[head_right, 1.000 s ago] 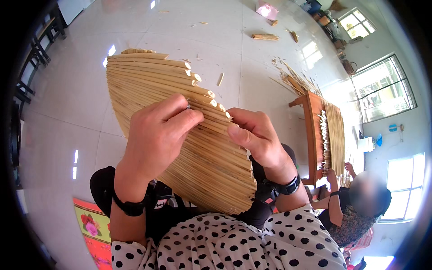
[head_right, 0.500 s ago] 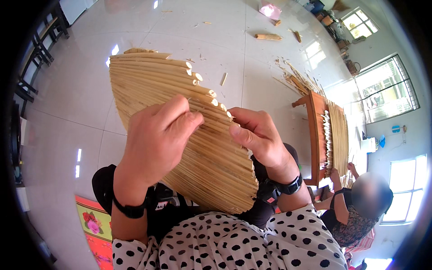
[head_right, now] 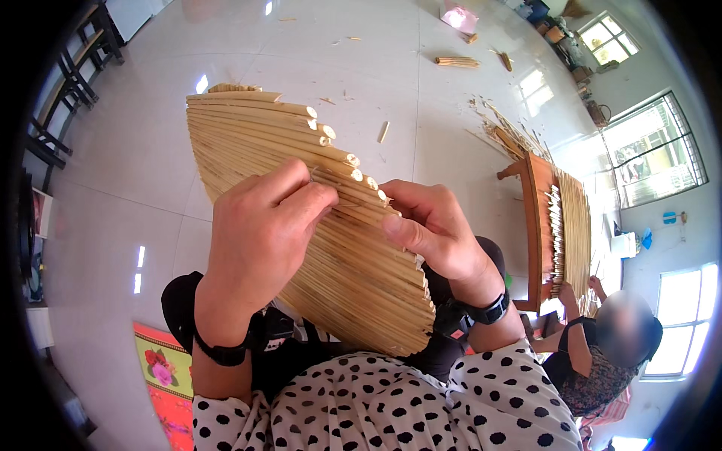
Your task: The person is sewing the edge of a circular straw-like disk by threading a white cord through straw slats using a needle and pulling it tight, occasionally using scissors to cut the cord.
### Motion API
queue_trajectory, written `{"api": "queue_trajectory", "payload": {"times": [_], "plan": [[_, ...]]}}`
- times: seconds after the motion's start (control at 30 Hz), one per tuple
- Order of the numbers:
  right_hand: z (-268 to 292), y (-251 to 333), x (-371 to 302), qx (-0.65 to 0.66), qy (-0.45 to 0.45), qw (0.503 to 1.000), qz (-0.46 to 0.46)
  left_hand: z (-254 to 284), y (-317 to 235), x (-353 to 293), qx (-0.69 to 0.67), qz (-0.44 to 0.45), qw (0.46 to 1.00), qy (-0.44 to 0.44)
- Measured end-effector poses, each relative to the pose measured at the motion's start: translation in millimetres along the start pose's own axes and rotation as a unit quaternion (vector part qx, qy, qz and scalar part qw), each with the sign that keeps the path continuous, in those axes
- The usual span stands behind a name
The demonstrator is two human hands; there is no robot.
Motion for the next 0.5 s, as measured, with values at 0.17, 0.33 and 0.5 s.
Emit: {"api": "queue_trajectory", "payload": {"times": [0.17, 0.33, 0.5], "plan": [[-0.8, 3.8, 0.2, -0.008, 0.011, 0.999, -0.029, 6.8, -9.2, -1.6, 0.015, -0.07, 0.994, -0.084], [-0.3, 1.1, 0.1, -0.009, 0.017, 1.0, -0.012, 3.7, -15.3, -1.6, 0.01, -0.101, 0.991, -0.088], [-3.7, -3.0, 0.9, 0.022, 0.04, 0.999, -0.003, 14.4, -29.2, -4.6, 0.045, -0.055, 0.997, -0.034]]}}
Point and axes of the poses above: each hand's wrist, its own x-axis towards the middle knuckle, its own z-axis out of the back of the hand, y = z × x, the point moved 8 cm from there along x, towards the middle knuckle, and after that the axes turned 12 degrees about y, right-handed, at the moved point
